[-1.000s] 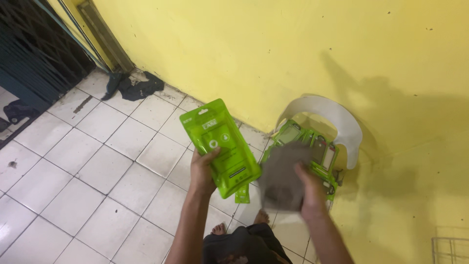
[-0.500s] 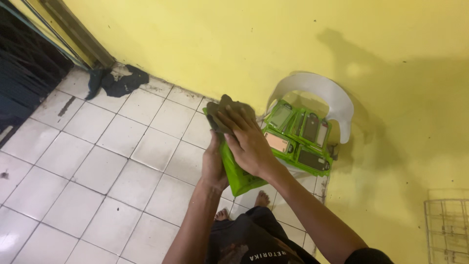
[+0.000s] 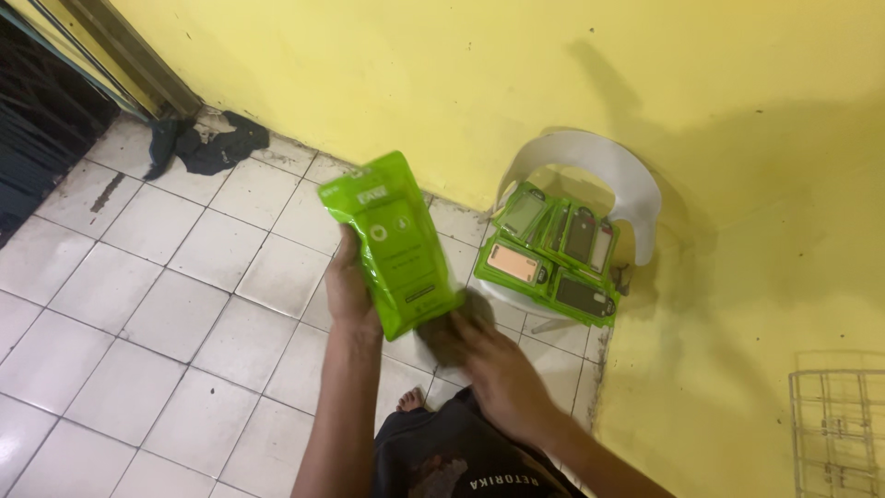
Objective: The person picks up packaged phone cases from a white plastic chair, wipes them with a cloth, and hangs them on a wall-mounted wire grid display. The person repeats this process for multiple phone cases, moving between the chair and the display rack.
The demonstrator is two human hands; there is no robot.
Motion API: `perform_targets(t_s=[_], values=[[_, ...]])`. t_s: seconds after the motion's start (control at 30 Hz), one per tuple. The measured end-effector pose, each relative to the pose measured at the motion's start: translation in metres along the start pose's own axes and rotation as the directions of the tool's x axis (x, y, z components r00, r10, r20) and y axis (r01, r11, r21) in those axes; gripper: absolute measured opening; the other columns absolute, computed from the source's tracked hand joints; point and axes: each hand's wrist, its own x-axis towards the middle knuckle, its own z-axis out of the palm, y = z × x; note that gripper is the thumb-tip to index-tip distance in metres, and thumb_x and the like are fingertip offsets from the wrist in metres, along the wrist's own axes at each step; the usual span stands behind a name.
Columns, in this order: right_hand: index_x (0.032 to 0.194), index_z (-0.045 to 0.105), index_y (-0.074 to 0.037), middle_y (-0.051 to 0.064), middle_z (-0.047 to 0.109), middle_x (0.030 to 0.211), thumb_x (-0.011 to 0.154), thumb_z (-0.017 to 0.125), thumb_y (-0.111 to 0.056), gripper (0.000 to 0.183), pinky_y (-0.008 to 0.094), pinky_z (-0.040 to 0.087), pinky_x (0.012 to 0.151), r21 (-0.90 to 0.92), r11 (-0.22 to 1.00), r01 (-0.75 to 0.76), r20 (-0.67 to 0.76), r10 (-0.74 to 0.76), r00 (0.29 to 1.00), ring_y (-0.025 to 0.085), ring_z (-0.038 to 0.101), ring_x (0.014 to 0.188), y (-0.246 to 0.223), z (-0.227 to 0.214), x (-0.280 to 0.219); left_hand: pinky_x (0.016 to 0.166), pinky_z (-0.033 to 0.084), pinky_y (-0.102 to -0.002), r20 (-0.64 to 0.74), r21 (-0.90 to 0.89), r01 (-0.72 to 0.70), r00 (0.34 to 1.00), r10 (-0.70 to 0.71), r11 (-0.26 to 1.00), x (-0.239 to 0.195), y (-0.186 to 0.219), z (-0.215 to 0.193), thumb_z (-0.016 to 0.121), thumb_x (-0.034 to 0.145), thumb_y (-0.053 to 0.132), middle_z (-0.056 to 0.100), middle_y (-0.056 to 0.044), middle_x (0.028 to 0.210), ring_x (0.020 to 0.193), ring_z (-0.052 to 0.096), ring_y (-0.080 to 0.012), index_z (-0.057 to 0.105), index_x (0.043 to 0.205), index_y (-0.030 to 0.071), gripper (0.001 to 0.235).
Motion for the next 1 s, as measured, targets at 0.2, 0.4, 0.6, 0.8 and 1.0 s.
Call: perform_targets(t_s=[0.2, 0.4, 0.6, 0.8, 1.0], values=[[0.135, 0.058, 0.007, 0.033, 0.059, 0.129, 0.112, 0.048, -0.029, 0.043, 0.049, 0.044, 0.105, 0.403, 0.686, -0.606, -0.221, 0.715, 0.663, 0.043, 0.056, 0.121, 0.076, -0.058, 0.016, 0.099, 0.054, -0.050, -0.004, 0.258, 0.049, 0.999, -0.049, 0.965, -0.012, -0.008, 0.012, 0.027, 0.111, 0.046, 0.057, -0.021, 0.138, 0.120, 0.062, -0.0353, 0.042, 0.150, 0.001, 0.062], [0.148, 0.051, -0.010, 0.019, 0.039, 0.164, 0.111, 0.053, -0.019, 0.038, 0.053, 0.027, 0.130, -0.139, 0.967, 0.214, -0.553, -0.255, 0.793, 0.038, 0.032, 0.156, 0.009, -0.084, 0.084, 0.105, 0.052, -0.048, 0.115, 0.143, 0.256, 0.955, -0.273, 0.956, -0.011, -0.060, 0.021, 0.027, 0.110, 0.047, 0.052, -0.020, 0.146, 0.128, 0.057, -0.0339, 0.036, 0.155, 0.003, 0.064], [0.156, 0.046, -0.017, 0.011, 0.032, 0.168, 0.104, 0.047, -0.051, 0.062, 0.070, 0.014, 0.124, -0.310, 0.948, 0.079, -0.349, -0.190, 0.918, 0.048, 0.021, 0.155, -0.028, -0.041, 0.130, 0.116, 0.045, -0.042, 0.090, 0.113, 0.074, 0.992, -0.085, 0.991, -0.003, -0.057, 0.000, 0.030, 0.109, 0.037, 0.043, -0.017, 0.158, 0.141, 0.049, -0.0298, 0.030, 0.160, 0.010, 0.058], [0.149, 0.053, -0.019, 0.010, 0.035, 0.165, 0.097, 0.051, -0.056, 0.064, 0.071, 0.016, 0.123, -0.376, 0.913, 0.161, -0.228, -0.260, 0.938, 0.050, 0.023, 0.153, -0.044, -0.032, 0.105, 0.113, 0.050, -0.045, -0.029, 0.165, -0.137, 0.989, 0.143, 0.977, 0.005, -0.049, -0.047, 0.045, 0.110, 0.029, 0.050, -0.020, 0.153, 0.137, 0.054, -0.0334, 0.044, 0.153, 0.002, 0.051], [0.143, 0.057, -0.012, 0.017, 0.041, 0.157, 0.092, 0.066, -0.050, 0.064, 0.072, 0.019, 0.119, -0.252, 0.937, 0.244, -0.216, -0.300, 0.929, 0.053, 0.027, 0.146, -0.035, -0.017, 0.064, 0.109, 0.051, -0.050, 0.330, -0.357, 0.262, 0.933, -0.142, 0.896, 0.018, -0.052, -0.056, 0.043, 0.114, 0.041, 0.056, -0.025, 0.145, 0.131, 0.058, -0.0379, 0.050, 0.152, 0.005, 0.053]])
